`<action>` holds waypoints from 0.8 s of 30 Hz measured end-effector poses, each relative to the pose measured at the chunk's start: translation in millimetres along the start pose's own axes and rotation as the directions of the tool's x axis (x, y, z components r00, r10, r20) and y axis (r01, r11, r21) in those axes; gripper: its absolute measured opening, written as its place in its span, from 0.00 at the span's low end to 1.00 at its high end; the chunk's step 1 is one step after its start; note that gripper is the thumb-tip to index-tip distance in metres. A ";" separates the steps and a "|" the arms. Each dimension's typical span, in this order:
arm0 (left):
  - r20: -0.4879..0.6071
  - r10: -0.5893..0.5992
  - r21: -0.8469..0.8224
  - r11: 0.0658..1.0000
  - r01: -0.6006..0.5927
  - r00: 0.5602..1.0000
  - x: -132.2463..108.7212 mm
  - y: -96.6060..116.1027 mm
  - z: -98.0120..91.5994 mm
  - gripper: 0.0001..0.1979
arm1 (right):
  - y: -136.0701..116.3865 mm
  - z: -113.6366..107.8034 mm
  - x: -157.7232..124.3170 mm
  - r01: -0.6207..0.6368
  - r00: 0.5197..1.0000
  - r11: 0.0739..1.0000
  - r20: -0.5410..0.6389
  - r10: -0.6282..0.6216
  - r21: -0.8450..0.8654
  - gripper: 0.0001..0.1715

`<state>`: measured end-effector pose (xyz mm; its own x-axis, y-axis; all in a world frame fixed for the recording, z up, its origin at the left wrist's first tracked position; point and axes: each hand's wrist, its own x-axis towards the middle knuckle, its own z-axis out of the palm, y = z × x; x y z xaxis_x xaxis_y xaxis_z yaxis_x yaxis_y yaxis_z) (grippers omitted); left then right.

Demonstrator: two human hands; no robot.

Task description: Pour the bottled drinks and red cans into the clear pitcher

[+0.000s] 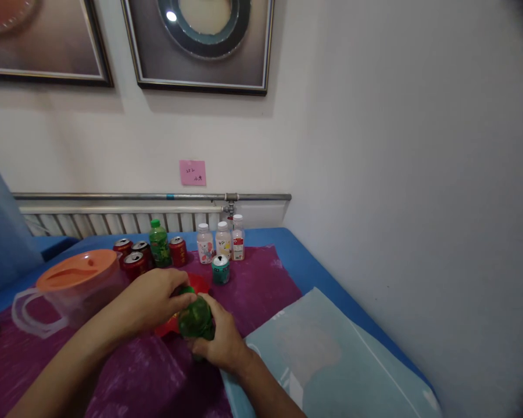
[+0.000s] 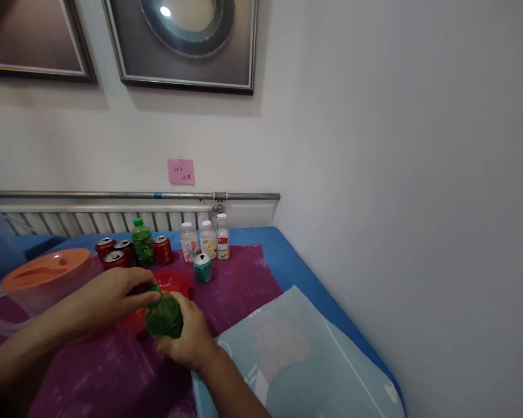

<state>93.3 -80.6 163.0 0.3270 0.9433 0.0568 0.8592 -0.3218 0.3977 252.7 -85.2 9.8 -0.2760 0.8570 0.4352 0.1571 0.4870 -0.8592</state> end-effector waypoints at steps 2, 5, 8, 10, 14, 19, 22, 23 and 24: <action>0.008 0.005 -0.027 1.000 -0.005 1.000 -1.0 1.7 -0.4 0.12 | 0.4 0.6 0.5 -0.001 1.000 1.000 -0.002 0.001 0.013 0.47; 0.016 -0.016 -0.138 0.990 0.019 1.000 -3.8 -1.4 2.7 0.17 | 2.0 2.7 2.3 -0.032 0.999 0.999 -0.023 0.033 0.035 0.44; -0.128 -0.144 -0.371 0.924 0.087 0.981 -9.5 -12.5 8.3 0.26 | 3.9 4.1 4.1 -0.050 0.998 0.996 -0.026 0.052 0.074 0.44; -0.240 -0.271 -0.476 0.870 0.130 0.932 -16.6 -23.3 13.8 0.30 | 4.3 4.0 4.4 -0.061 0.997 0.993 -0.039 0.066 0.103 0.44; -0.269 -0.375 -0.486 0.848 0.211 0.887 -39.5 -47.1 34.2 0.29 | 1.1 2.8 2.6 -0.086 0.994 0.982 -0.056 0.096 0.167 0.43; -0.170 -0.385 -0.509 0.823 0.254 0.907 -64.2 -75.1 78.5 0.24 | -5.3 2.0 2.2 -0.112 0.989 0.953 -0.066 0.136 0.281 0.41; -0.132 -0.372 -0.519 0.816 0.255 0.919 -70.3 -93.5 111.1 0.22 | -6.8 -7.1 7.1 -0.134 0.975 0.926 -0.120 0.187 0.352 0.41; -0.111 -0.355 -0.511 0.822 0.253 0.928 -71.6 -100.6 123.3 0.21 | -7.2 -13.2 10.2 -0.135 0.969 0.924 -0.147 0.199 0.358 0.41; -0.094 -0.336 -0.493 0.834 0.250 0.937 -73.0 -108.4 136.1 0.20 | -7.5 -20.9 14.2 -0.131 0.963 0.929 -0.177 0.202 0.347 0.41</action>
<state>29.9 -125.6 -8.9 -0.0192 0.9998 0.0054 0.6042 0.0073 0.7968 267.4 -73.1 28.1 -0.0661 0.9537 0.2934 -0.1469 0.2815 -0.9483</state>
